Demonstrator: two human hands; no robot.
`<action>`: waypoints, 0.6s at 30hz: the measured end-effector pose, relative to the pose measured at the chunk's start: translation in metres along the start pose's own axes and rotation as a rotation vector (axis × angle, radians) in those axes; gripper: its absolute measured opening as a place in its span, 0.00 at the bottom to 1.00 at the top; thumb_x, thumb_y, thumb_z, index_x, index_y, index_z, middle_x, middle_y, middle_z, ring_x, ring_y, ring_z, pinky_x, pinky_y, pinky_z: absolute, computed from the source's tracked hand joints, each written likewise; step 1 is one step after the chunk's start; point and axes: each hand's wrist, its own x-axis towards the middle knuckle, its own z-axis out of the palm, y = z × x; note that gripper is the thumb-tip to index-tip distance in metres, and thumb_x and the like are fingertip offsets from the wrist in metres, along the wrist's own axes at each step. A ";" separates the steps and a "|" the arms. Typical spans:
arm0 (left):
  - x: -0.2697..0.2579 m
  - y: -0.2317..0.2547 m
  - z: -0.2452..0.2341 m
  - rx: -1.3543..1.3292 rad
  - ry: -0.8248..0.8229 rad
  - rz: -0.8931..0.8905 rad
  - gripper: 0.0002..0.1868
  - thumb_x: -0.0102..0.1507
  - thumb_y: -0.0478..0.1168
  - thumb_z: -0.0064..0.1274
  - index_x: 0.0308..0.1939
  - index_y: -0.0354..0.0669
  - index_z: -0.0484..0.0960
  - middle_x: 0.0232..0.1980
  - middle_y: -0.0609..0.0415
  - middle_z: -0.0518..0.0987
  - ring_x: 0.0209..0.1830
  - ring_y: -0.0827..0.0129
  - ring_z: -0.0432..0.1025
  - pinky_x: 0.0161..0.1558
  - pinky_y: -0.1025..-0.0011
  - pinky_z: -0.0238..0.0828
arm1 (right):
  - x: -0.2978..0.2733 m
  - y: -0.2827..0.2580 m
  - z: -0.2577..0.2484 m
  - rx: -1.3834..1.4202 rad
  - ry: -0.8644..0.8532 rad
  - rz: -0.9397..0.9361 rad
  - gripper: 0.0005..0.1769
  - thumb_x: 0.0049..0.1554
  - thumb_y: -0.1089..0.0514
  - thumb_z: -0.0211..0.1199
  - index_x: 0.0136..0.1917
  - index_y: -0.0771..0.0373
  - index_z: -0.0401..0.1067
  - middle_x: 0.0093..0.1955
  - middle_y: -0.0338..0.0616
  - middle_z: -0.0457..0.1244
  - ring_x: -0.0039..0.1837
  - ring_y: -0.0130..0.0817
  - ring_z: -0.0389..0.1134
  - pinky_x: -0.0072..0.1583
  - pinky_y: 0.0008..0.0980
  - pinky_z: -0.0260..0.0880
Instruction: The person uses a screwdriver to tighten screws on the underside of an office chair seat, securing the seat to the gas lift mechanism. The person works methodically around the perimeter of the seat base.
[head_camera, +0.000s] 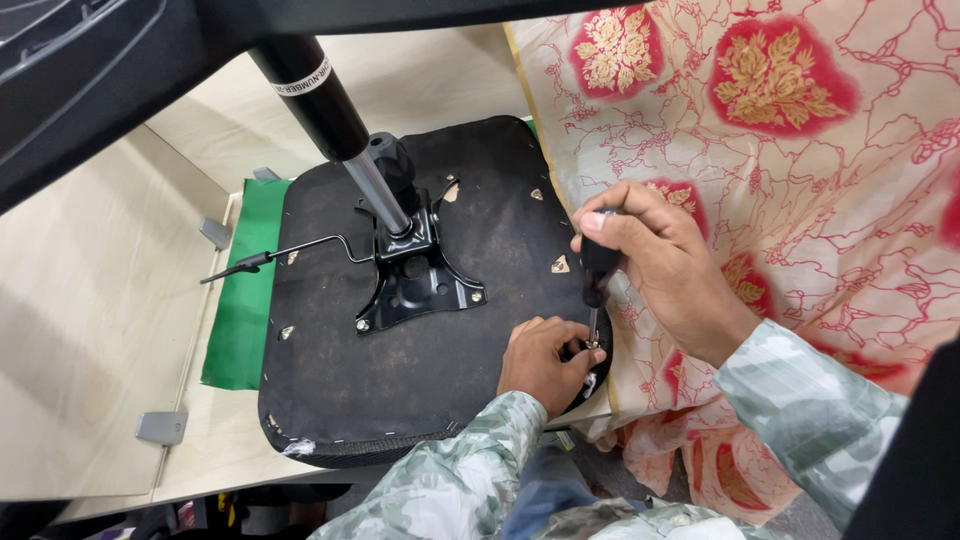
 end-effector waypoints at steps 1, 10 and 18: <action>0.001 0.000 0.000 0.002 -0.003 0.004 0.12 0.55 0.47 0.68 0.36 0.46 0.88 0.29 0.58 0.79 0.36 0.63 0.72 0.52 0.65 0.66 | -0.001 0.000 0.001 0.022 -0.011 0.000 0.10 0.65 0.59 0.54 0.55 0.68 0.69 0.49 0.42 0.63 0.53 0.28 0.65 0.59 0.31 0.65; -0.002 -0.007 0.001 -0.039 0.023 0.034 0.14 0.53 0.49 0.69 0.33 0.44 0.86 0.30 0.58 0.79 0.37 0.62 0.72 0.51 0.64 0.66 | 0.004 0.002 0.004 0.145 -0.056 0.037 0.09 0.63 0.62 0.52 0.56 0.68 0.65 0.50 0.49 0.65 0.55 0.38 0.68 0.62 0.39 0.67; -0.002 -0.003 -0.001 -0.054 0.018 0.051 0.15 0.53 0.50 0.69 0.35 0.45 0.88 0.31 0.58 0.80 0.39 0.63 0.72 0.54 0.65 0.65 | 0.005 -0.001 0.001 0.019 -0.037 0.050 0.19 0.62 0.57 0.49 0.54 0.77 0.69 0.49 0.53 0.65 0.54 0.40 0.67 0.61 0.38 0.65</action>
